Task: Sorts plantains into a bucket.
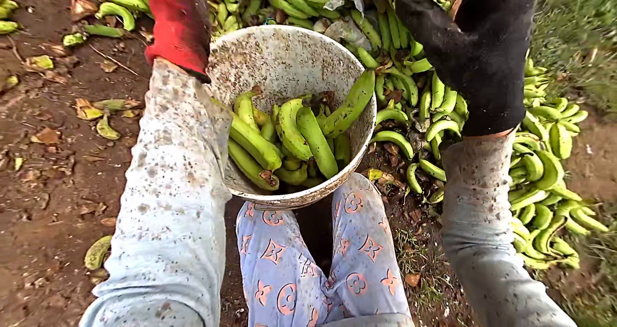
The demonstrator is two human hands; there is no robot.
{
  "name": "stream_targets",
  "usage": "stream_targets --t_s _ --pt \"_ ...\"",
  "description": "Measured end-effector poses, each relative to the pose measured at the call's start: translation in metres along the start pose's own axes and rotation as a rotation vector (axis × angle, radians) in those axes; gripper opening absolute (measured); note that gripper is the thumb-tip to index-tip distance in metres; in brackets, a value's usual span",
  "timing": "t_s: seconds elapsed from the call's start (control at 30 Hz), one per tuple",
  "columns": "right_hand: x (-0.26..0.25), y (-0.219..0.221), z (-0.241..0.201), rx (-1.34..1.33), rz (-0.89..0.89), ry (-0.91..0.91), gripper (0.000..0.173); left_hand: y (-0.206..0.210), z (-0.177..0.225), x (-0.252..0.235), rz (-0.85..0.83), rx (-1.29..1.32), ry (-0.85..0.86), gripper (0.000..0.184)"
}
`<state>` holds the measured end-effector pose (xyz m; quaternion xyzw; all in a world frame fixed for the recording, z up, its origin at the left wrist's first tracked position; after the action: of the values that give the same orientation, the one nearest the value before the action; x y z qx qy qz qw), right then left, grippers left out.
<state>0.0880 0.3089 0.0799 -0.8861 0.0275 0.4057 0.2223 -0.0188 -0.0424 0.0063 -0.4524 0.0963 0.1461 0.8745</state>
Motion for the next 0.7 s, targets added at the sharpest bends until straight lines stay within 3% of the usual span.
stream_targets --t_s 0.07,0.13,0.2,0.23,0.3,0.33,0.47,0.53,0.63,0.7 --pt "0.034 0.003 0.064 -0.097 -0.082 0.181 0.031 0.0 -0.022 -0.024 0.106 0.136 -0.1 0.037" --pt "0.103 0.011 0.159 0.191 -0.125 0.567 0.026 -0.007 -0.021 -0.021 0.07 -0.066 -0.095 0.043" --pt "0.187 0.038 0.244 0.446 -0.438 0.896 0.03 -0.017 0.012 0.001 0.034 -0.206 0.03 0.036" --pt "0.226 0.051 0.269 0.551 -0.59 1.005 0.041 -0.016 0.032 0.008 0.0 -0.221 0.105 0.037" --pt "0.274 0.067 0.283 0.741 -0.736 1.126 0.074 -0.002 0.054 0.009 -0.077 -0.248 0.287 0.04" --pt "0.275 0.073 0.277 0.813 -0.759 1.145 0.08 0.003 0.058 0.005 -0.125 -0.268 0.361 0.039" --pt "0.285 0.084 0.264 0.795 -0.948 1.155 0.075 0.007 0.052 0.001 -0.17 -0.305 0.394 0.037" --pt "0.295 0.074 0.25 0.641 -0.818 1.166 0.068 0.008 0.05 -0.001 -0.152 -0.306 0.394 0.036" --pt "0.279 0.035 0.209 0.444 -0.331 1.147 0.06 0.008 0.052 -0.001 -0.148 -0.308 0.392 0.038" --pt "0.235 0.013 0.171 0.461 -0.112 0.968 0.06 0.006 0.053 0.006 -0.156 -0.318 0.345 0.044"
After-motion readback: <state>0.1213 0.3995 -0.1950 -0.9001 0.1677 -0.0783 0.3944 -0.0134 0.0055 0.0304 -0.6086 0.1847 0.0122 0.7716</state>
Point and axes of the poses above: each hand's wrist, its own x-axis away from the middle knuckle, its own y-axis out of the palm, z = x × y, the point moved 3 cm from there along -x, towards the middle knuckle, and after that the axes turned 6 degrees about -x, right-handed, at the moved point
